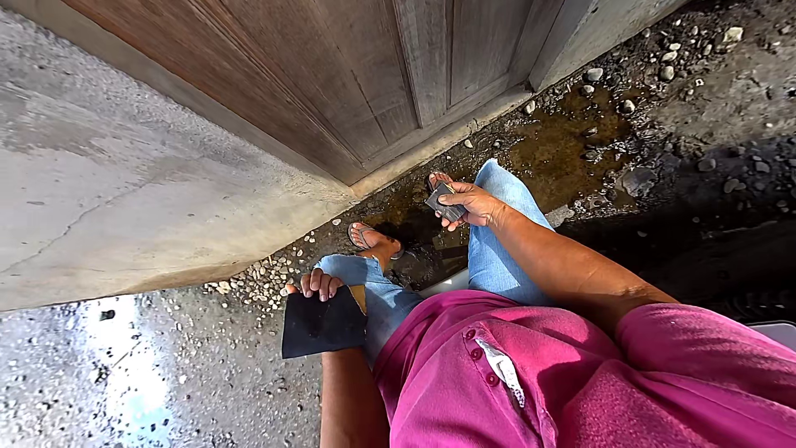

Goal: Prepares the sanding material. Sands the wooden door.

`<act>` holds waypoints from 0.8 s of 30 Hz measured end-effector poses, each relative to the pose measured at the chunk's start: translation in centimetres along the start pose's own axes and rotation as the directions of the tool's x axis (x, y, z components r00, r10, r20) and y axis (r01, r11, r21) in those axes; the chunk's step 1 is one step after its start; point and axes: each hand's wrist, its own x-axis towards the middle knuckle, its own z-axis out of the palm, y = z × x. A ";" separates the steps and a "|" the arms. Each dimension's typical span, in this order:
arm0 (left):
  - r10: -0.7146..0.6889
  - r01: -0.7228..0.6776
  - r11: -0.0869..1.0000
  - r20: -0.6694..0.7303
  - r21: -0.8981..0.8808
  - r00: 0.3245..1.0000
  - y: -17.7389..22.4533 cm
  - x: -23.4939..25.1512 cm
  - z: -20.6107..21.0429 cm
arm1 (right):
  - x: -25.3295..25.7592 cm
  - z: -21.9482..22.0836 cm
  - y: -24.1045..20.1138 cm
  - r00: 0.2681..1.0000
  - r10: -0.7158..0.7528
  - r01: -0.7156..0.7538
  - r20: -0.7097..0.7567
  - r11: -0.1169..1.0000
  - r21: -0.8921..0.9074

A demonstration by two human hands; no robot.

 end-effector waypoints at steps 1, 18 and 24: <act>0.009 -0.009 1.000 -0.012 0.004 1.000 -0.1 0.0 0.1 | 0.0 0.0 0.0 1.000 0.001 -0.001 -0.003 1.000 0.001; 0.079 -0.075 0.996 -0.098 0.044 0.992 -0.4 -0.2 0.8 | 0.2 -0.1 0.3 1.000 -0.019 0.019 -0.016 1.000 0.002; 0.094 -0.092 0.995 -0.118 0.025 0.989 -0.8 0.0 1.0 | 0.2 -0.3 0.1 1.000 -0.012 0.012 -0.011 1.000 -0.011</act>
